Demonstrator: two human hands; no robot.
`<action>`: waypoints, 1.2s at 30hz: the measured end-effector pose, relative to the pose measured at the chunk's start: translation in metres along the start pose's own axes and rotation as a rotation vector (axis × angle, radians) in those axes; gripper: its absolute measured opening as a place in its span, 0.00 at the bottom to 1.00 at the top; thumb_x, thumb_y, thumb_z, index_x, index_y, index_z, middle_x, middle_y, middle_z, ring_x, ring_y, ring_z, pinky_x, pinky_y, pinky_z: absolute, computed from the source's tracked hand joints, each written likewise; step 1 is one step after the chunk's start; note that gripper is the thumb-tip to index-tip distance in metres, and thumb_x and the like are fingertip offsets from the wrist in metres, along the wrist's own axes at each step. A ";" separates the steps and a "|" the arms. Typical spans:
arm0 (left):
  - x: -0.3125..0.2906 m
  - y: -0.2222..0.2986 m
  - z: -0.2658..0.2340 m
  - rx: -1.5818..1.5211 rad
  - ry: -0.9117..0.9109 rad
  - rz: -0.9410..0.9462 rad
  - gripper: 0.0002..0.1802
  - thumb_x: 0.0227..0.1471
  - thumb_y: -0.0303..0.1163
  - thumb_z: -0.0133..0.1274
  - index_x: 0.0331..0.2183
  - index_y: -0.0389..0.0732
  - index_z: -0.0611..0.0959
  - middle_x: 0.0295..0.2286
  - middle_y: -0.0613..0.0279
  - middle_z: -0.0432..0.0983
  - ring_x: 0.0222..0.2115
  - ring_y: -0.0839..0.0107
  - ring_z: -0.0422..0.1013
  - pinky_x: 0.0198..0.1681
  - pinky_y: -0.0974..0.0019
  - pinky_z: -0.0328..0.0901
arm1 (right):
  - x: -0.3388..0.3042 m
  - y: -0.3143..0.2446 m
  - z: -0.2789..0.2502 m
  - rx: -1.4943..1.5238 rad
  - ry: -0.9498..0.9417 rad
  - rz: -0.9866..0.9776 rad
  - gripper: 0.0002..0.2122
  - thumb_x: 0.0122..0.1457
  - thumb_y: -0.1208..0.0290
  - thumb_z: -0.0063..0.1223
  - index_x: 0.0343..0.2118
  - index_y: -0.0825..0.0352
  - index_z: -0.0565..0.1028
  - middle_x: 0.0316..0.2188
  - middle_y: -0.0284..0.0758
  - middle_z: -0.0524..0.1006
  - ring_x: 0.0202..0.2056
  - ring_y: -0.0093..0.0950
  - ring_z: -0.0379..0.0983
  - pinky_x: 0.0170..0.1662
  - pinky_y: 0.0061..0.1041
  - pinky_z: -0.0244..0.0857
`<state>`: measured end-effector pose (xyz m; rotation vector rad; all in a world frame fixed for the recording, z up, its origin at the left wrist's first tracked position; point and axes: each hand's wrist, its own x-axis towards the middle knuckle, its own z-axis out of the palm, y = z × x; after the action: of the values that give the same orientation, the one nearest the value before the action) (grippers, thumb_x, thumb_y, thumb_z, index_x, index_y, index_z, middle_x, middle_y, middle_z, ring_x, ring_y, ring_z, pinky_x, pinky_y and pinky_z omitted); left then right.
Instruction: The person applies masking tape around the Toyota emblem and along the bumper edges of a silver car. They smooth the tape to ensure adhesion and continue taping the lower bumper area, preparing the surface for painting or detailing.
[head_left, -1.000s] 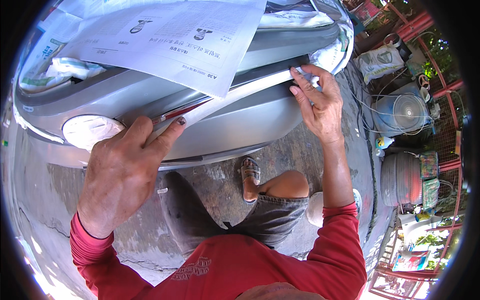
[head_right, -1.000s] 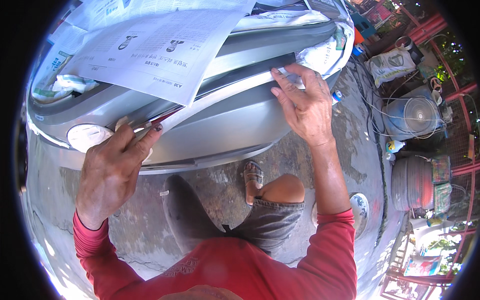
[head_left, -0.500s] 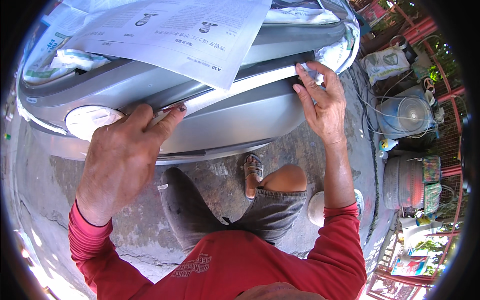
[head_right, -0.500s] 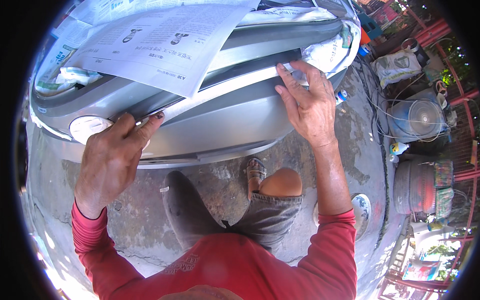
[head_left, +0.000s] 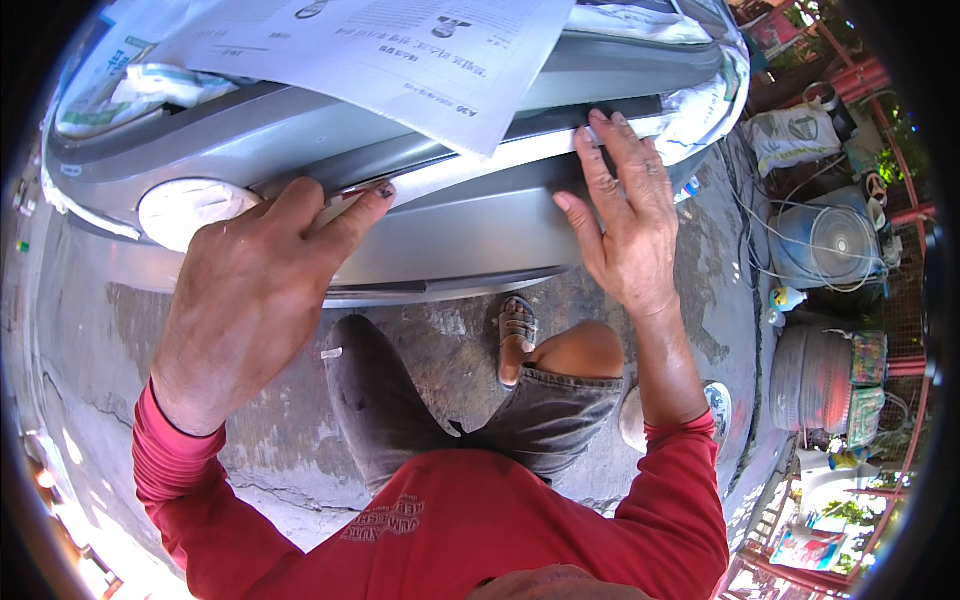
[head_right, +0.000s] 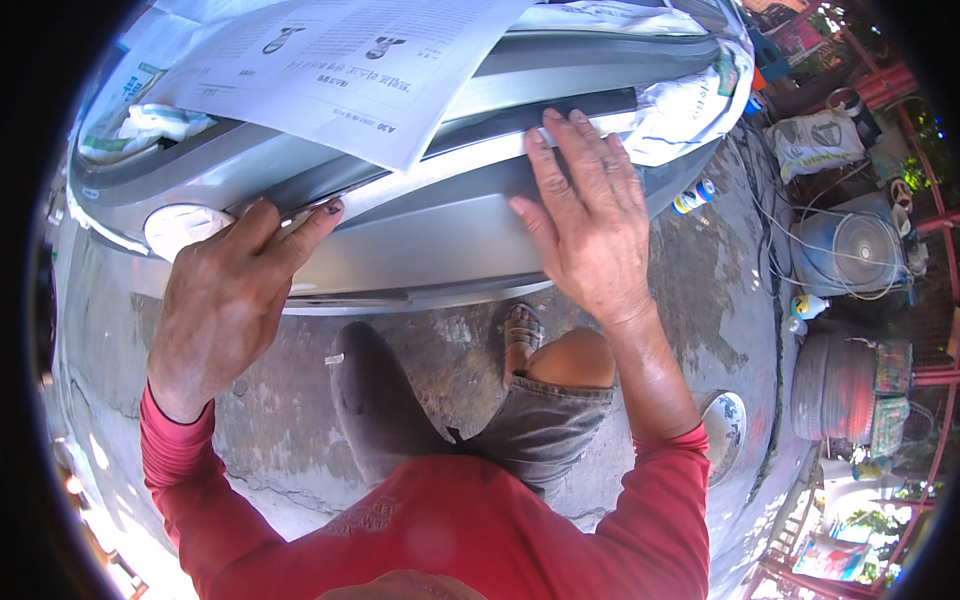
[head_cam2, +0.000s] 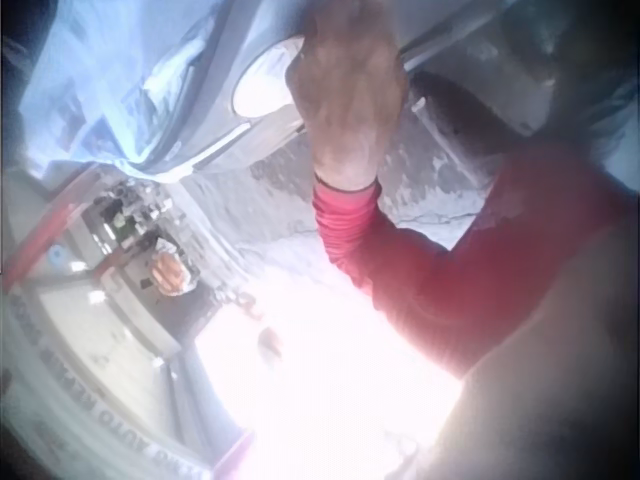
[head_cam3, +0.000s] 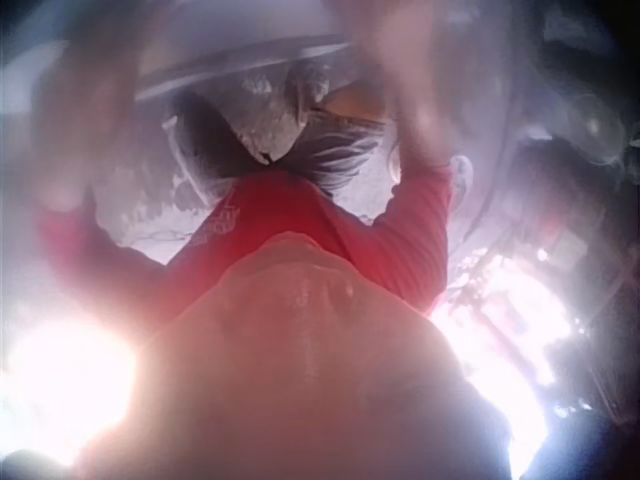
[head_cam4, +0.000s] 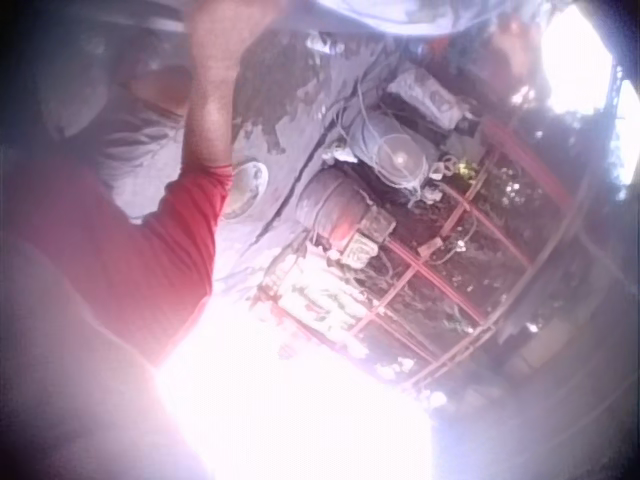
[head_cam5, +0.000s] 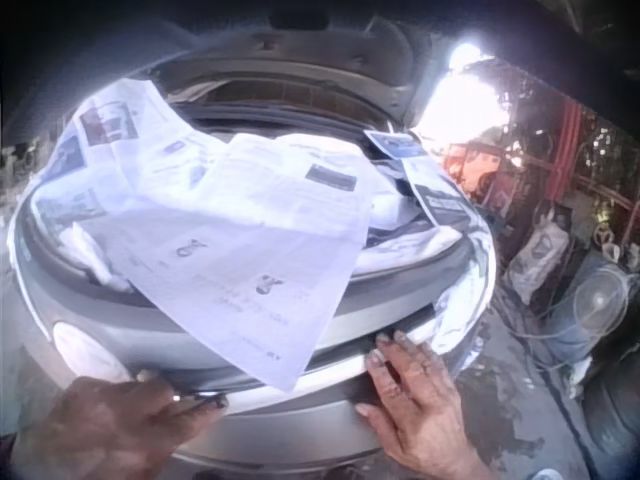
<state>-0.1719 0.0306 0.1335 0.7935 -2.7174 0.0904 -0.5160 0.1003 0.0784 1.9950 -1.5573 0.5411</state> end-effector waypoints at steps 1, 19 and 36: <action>0.000 0.001 0.000 -0.006 0.013 0.007 0.32 0.50 0.17 0.58 0.59 0.40 0.84 0.30 0.57 0.68 0.26 0.60 0.73 0.28 0.55 0.70 | -0.001 -0.006 0.002 0.068 -0.020 0.017 0.31 0.61 0.60 0.68 0.66 0.60 0.75 0.69 0.39 0.70 0.72 0.42 0.64 0.74 0.50 0.56; 0.002 -0.004 0.002 0.053 0.013 -0.002 0.32 0.50 0.19 0.59 0.59 0.43 0.85 0.27 0.61 0.65 0.24 0.63 0.69 0.27 0.59 0.68 | -0.003 -0.023 0.007 0.055 -0.067 0.067 0.33 0.65 0.56 0.63 0.70 0.67 0.69 0.73 0.45 0.64 0.75 0.48 0.56 0.75 0.54 0.50; -0.022 -0.019 -0.004 -0.025 0.081 0.046 0.29 0.49 0.23 0.61 0.55 0.43 0.87 0.29 0.61 0.70 0.28 0.64 0.76 0.30 0.60 0.72 | 0.015 -0.109 0.026 0.244 -0.123 -0.105 0.42 0.59 0.57 0.67 0.72 0.72 0.62 0.75 0.51 0.59 0.72 0.54 0.59 0.74 0.53 0.53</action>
<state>-0.1432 0.0261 0.1297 0.7046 -2.6553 0.0971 -0.4068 0.0926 0.0485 2.3187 -1.5067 0.6001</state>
